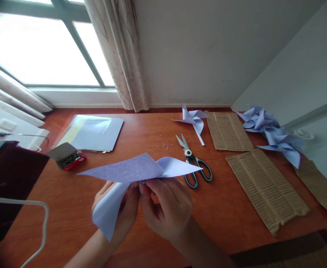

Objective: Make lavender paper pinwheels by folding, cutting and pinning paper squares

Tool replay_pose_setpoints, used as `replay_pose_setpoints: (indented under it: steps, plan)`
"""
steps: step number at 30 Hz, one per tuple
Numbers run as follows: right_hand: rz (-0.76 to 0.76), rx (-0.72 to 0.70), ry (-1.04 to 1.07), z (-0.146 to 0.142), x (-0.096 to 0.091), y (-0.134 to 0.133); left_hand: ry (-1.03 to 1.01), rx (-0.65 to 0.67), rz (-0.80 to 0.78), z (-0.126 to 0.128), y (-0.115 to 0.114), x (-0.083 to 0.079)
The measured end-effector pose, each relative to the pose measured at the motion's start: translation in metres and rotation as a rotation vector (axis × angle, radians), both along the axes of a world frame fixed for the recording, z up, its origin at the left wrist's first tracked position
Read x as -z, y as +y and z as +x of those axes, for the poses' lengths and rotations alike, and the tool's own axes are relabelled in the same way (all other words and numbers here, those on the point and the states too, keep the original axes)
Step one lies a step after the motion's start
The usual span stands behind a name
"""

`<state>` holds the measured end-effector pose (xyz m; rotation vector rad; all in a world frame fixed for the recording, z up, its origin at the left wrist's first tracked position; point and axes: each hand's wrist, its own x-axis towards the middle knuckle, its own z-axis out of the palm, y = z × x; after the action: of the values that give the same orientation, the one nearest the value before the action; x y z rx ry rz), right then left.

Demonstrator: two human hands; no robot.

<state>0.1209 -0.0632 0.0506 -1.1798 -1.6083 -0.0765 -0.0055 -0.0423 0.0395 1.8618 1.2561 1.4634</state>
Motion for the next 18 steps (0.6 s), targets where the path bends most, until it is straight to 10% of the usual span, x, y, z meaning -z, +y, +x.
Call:
replay_pose_setpoints:
  steps: [18]
  plan:
    - [-0.094, -0.062, 0.147, -0.0003, 0.0058, -0.002, 0.111, -0.023, 0.156, -0.0003, 0.0015, 0.0031]
